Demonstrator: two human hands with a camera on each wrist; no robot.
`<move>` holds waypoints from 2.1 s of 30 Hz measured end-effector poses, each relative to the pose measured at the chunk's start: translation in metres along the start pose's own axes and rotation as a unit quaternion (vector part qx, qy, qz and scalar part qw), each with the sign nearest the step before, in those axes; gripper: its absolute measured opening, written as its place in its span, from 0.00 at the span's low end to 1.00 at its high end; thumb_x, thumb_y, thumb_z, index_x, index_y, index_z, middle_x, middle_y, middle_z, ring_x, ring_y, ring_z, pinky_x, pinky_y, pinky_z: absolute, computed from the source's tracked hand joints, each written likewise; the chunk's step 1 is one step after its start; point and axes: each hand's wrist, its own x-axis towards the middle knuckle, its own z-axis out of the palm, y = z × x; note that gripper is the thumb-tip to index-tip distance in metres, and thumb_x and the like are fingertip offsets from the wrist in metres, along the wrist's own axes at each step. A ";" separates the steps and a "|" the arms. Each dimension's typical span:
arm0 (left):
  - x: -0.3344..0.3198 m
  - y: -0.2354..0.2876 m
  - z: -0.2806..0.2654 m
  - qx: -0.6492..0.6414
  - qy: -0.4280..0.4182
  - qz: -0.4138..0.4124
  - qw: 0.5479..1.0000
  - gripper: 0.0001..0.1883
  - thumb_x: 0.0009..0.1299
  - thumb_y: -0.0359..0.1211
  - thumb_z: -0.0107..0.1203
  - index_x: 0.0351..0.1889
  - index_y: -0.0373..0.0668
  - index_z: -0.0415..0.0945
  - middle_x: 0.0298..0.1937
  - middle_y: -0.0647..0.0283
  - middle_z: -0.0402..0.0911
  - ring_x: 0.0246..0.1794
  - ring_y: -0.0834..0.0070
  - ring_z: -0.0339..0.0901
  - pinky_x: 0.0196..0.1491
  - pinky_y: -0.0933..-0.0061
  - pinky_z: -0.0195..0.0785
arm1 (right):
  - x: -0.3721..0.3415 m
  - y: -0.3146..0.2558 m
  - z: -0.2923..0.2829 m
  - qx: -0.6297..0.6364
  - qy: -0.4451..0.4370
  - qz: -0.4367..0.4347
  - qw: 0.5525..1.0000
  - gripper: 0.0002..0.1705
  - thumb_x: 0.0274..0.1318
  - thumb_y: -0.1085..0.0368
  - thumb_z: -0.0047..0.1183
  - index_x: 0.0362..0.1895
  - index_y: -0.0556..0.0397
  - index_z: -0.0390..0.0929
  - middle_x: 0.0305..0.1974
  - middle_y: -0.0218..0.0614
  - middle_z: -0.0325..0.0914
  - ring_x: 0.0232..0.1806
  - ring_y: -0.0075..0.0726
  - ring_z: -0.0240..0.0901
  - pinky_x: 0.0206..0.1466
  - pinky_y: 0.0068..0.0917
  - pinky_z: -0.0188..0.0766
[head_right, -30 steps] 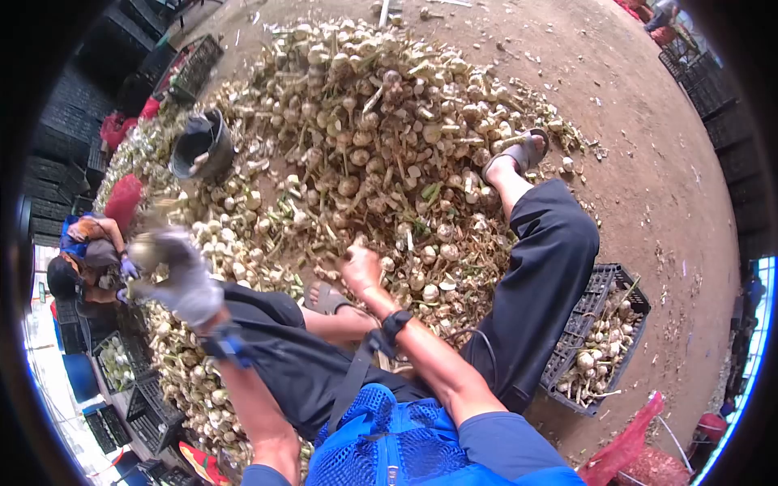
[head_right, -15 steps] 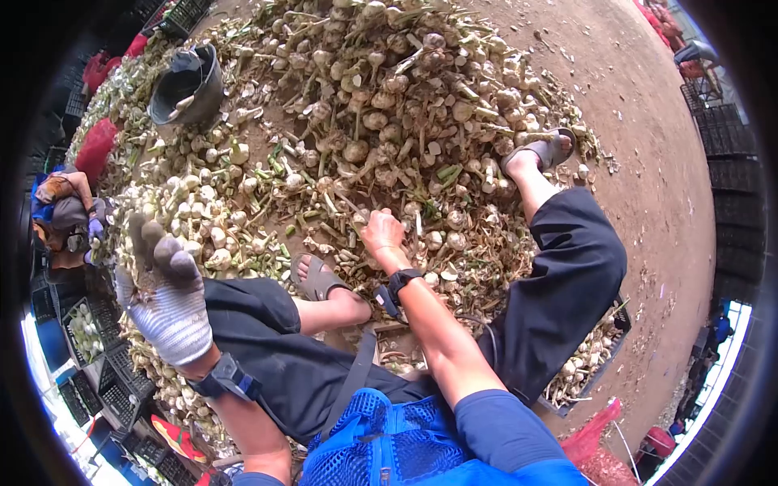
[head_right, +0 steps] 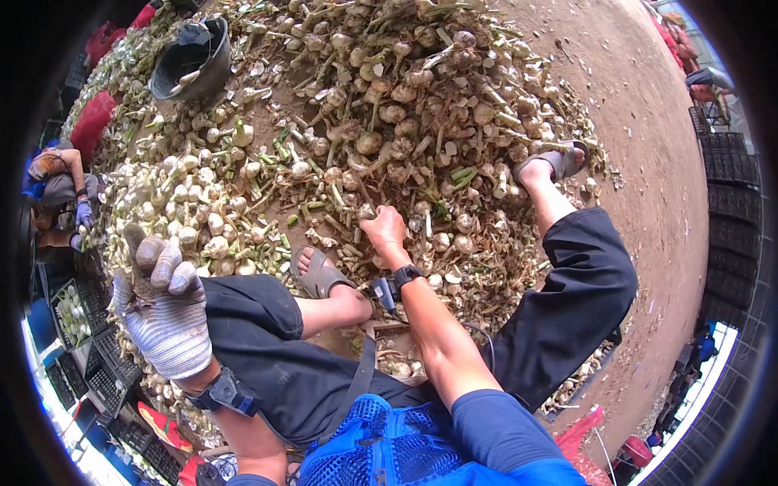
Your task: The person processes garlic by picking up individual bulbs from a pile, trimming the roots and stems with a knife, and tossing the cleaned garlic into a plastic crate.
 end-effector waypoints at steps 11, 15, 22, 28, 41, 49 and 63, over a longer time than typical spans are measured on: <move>0.000 -0.021 0.018 0.074 0.020 -0.036 0.996 0.25 0.77 0.40 0.50 0.68 0.37 0.68 0.43 0.65 0.73 0.35 0.76 0.64 0.40 0.73 0.62 | -0.038 -0.026 -0.066 0.523 -0.084 0.030 0.848 0.11 0.49 0.65 0.65 0.36 0.57 0.80 0.27 0.23 0.75 0.24 0.18 0.67 0.28 0.20 0.65; 0.003 -0.038 0.022 0.178 0.003 -0.066 0.982 0.22 0.75 0.41 0.52 0.62 0.37 0.72 0.43 0.60 0.81 0.36 0.71 0.76 0.41 0.68 0.72 | -0.041 -0.021 -0.097 0.624 -0.118 0.013 0.772 0.15 0.54 0.60 0.66 0.38 0.57 0.80 0.26 0.24 0.76 0.24 0.20 0.71 0.45 0.33 0.82; 0.004 -0.080 0.045 0.434 -0.038 -0.076 0.897 0.19 0.75 0.37 0.53 0.58 0.35 0.74 0.40 0.60 0.82 0.35 0.74 0.80 0.39 0.73 0.77 | -0.069 -0.019 -0.239 0.665 -0.071 -0.166 0.724 0.22 0.59 0.54 0.60 0.48 0.60 0.81 0.18 0.17 0.67 0.15 0.12 0.58 0.42 0.29 0.81; 0.017 -0.126 0.041 0.589 -0.172 -0.083 0.786 0.16 0.75 0.34 0.54 0.58 0.36 0.76 0.41 0.64 0.83 0.33 0.80 0.78 0.37 0.77 0.73 | -0.158 0.011 -0.397 0.612 0.183 -0.237 0.732 0.24 0.61 0.51 0.61 0.46 0.62 0.81 0.16 0.21 0.66 0.16 0.12 0.61 0.45 0.36 0.85; 0.090 0.026 0.081 0.660 -0.225 -0.004 0.717 0.21 0.75 0.39 0.55 0.62 0.38 0.73 0.47 0.62 0.83 0.40 0.77 0.79 0.47 0.76 0.71 | -0.306 0.326 -0.431 0.568 0.485 0.058 0.662 0.12 0.57 0.62 0.65 0.36 0.58 0.80 0.22 0.23 0.72 0.16 0.13 0.58 0.28 0.21 0.79; 0.130 -0.067 -0.120 0.817 -0.335 0.014 0.469 0.12 0.71 0.27 0.59 0.52 0.44 0.81 0.47 0.63 0.82 0.42 0.74 0.80 0.45 0.76 0.73 | -0.297 0.394 -0.366 0.434 0.580 0.305 0.618 0.19 0.58 0.56 0.64 0.33 0.60 0.77 0.20 0.28 0.69 0.13 0.22 0.62 0.26 0.27 0.79; 0.029 -0.282 -0.235 0.875 -0.428 -0.173 0.147 0.41 0.58 0.39 0.68 0.70 0.51 0.62 0.51 0.56 0.78 0.52 0.54 0.77 0.53 0.56 0.73 | -0.259 0.283 -0.436 0.547 0.495 0.156 0.657 0.12 0.62 0.63 0.60 0.30 0.52 0.71 0.28 0.32 0.79 0.13 0.17 0.53 0.44 0.36 0.83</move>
